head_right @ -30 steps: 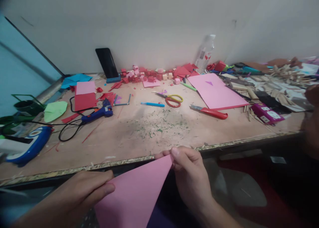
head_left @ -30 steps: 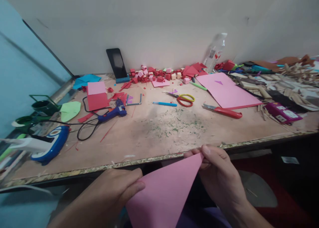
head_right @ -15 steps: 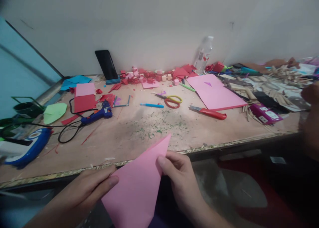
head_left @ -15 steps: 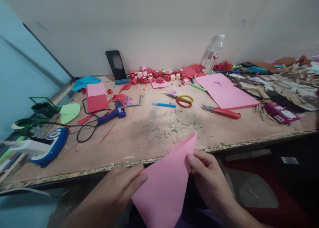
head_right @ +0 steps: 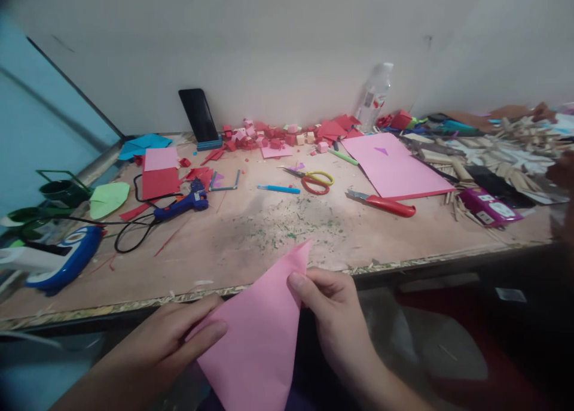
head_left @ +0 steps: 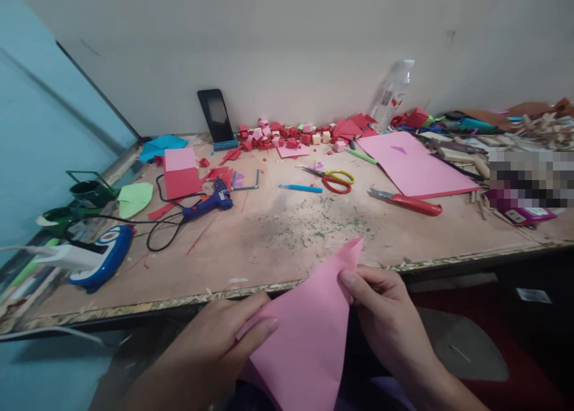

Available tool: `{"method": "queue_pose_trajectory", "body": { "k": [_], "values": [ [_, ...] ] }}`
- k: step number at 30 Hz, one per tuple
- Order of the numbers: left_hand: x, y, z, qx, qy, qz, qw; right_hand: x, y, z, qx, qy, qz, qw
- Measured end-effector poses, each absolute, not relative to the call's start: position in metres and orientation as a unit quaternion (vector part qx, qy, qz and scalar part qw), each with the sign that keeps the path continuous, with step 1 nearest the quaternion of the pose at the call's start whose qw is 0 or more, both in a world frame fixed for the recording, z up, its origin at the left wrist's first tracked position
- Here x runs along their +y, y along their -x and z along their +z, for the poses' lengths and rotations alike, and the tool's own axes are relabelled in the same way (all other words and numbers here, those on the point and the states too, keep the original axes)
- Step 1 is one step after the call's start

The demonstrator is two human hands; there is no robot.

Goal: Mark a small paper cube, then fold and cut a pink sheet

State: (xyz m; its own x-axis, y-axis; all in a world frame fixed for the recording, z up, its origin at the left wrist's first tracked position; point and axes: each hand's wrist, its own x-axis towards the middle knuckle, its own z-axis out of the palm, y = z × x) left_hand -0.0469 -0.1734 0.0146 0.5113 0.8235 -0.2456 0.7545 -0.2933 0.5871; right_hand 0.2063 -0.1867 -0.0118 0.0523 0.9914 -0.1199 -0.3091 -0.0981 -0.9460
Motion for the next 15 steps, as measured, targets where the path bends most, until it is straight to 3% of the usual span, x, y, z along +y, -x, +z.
{"method": "queue_pose_trajectory", "body": {
  "k": [5, 15],
  "values": [
    [-0.171, 0.031, 0.024, 0.522, -0.757, 0.050, 0.389, -0.186, -0.213, -0.016, -0.390, 0.460, 0.582, 0.546],
    [-0.179, 0.032, 0.008, 0.456, -0.836, 0.172, 0.251, -0.186, -0.212, -0.020, -0.388, 0.398, 0.654, 0.513]
  ]
}}
